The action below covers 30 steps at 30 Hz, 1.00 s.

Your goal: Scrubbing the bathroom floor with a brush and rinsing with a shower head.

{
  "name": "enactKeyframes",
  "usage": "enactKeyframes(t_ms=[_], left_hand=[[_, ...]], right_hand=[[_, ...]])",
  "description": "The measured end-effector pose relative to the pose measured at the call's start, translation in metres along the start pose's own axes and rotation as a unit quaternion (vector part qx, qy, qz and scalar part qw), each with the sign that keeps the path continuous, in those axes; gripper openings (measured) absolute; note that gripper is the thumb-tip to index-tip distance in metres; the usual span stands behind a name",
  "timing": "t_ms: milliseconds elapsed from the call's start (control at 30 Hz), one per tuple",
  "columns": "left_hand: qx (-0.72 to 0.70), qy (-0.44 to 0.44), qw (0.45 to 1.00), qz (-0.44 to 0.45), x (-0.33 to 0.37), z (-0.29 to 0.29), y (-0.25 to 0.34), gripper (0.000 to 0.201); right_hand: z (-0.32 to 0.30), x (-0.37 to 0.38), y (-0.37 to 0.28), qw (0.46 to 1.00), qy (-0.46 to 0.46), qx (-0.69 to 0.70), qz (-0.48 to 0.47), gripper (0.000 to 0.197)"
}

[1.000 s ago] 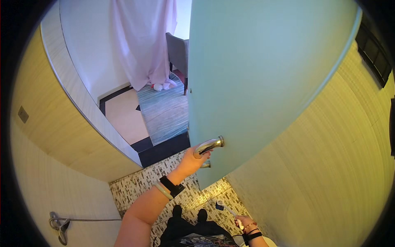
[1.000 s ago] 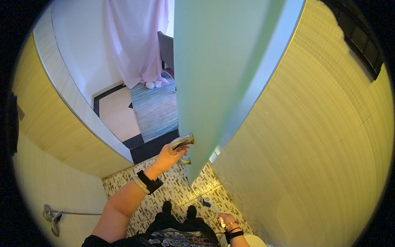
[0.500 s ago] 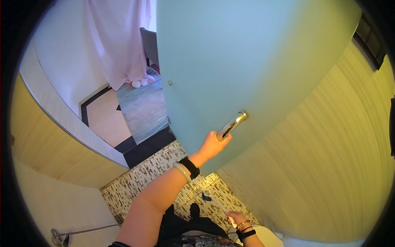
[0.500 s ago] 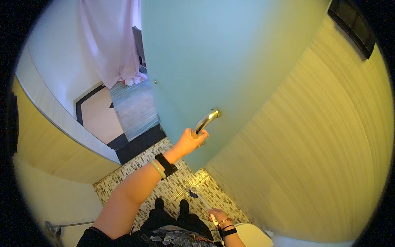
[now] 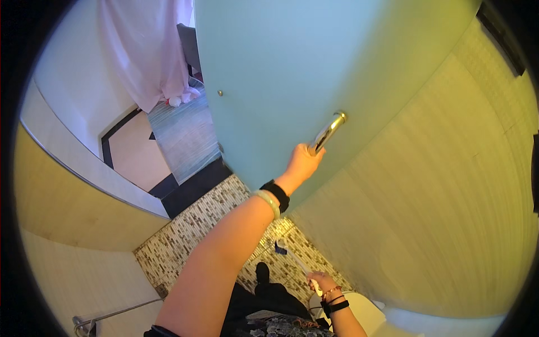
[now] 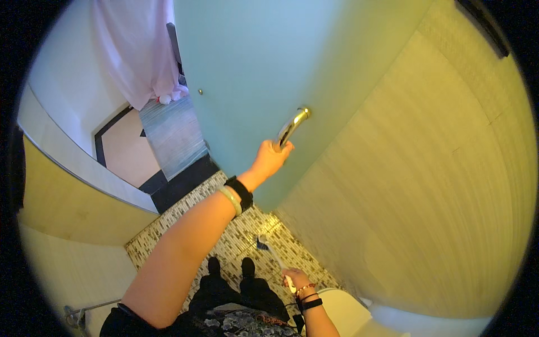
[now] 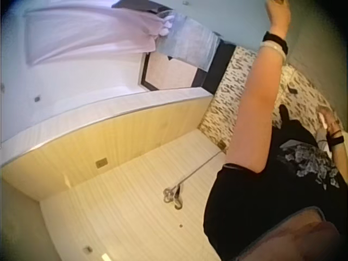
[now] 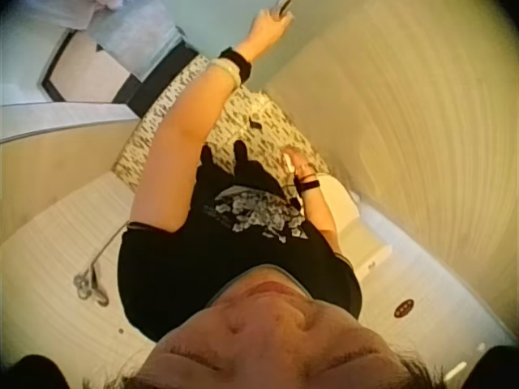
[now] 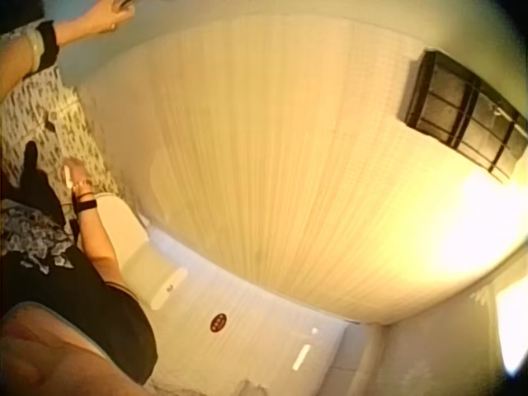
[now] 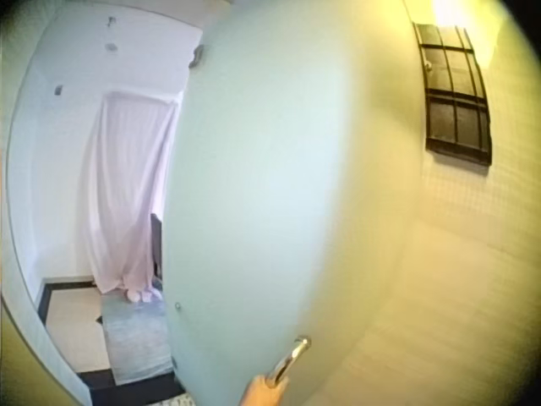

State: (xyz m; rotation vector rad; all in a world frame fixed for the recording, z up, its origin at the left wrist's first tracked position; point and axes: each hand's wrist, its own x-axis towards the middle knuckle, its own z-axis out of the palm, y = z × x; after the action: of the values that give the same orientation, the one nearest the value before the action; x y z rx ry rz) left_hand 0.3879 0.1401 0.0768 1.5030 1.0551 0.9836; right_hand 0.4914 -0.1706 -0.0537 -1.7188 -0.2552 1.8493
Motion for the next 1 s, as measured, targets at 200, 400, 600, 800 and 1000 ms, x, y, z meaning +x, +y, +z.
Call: enactKeyframes(t_ms=[200, 400, 600, 800, 1000], left_hand=[[-0.041, 0.015, 0.999, -0.008, 0.001, 0.004, -0.01, 0.019], [0.054, 0.012, 0.997, 0.055, -0.007, -0.015, -0.013, 0.032], [0.145, 0.135, 0.98, -0.005, -0.11, -0.079, -0.103, 0.032], [0.003, 0.057, 0.889, -0.454, -0.308, -0.121, -0.152, 0.028], [-0.206, 0.247, 0.841, -0.435, -0.39, -0.142, -0.118, 0.024]], right_hand=[[0.006, -0.012, -0.005, 0.991, -0.025, 0.129, -0.038, 0.015], [0.002, -0.007, -0.019, 0.977, -0.062, 0.201, -0.027, 0.014], [0.028, 0.013, -0.046, 0.992, -0.105, 0.062, -0.032, 0.018], [0.115, 0.037, -0.065, 0.958, -0.202, -0.203, -0.013, 0.026], [0.218, 0.039, -0.063, 0.867, -0.325, -0.378, -0.013, 0.026]])
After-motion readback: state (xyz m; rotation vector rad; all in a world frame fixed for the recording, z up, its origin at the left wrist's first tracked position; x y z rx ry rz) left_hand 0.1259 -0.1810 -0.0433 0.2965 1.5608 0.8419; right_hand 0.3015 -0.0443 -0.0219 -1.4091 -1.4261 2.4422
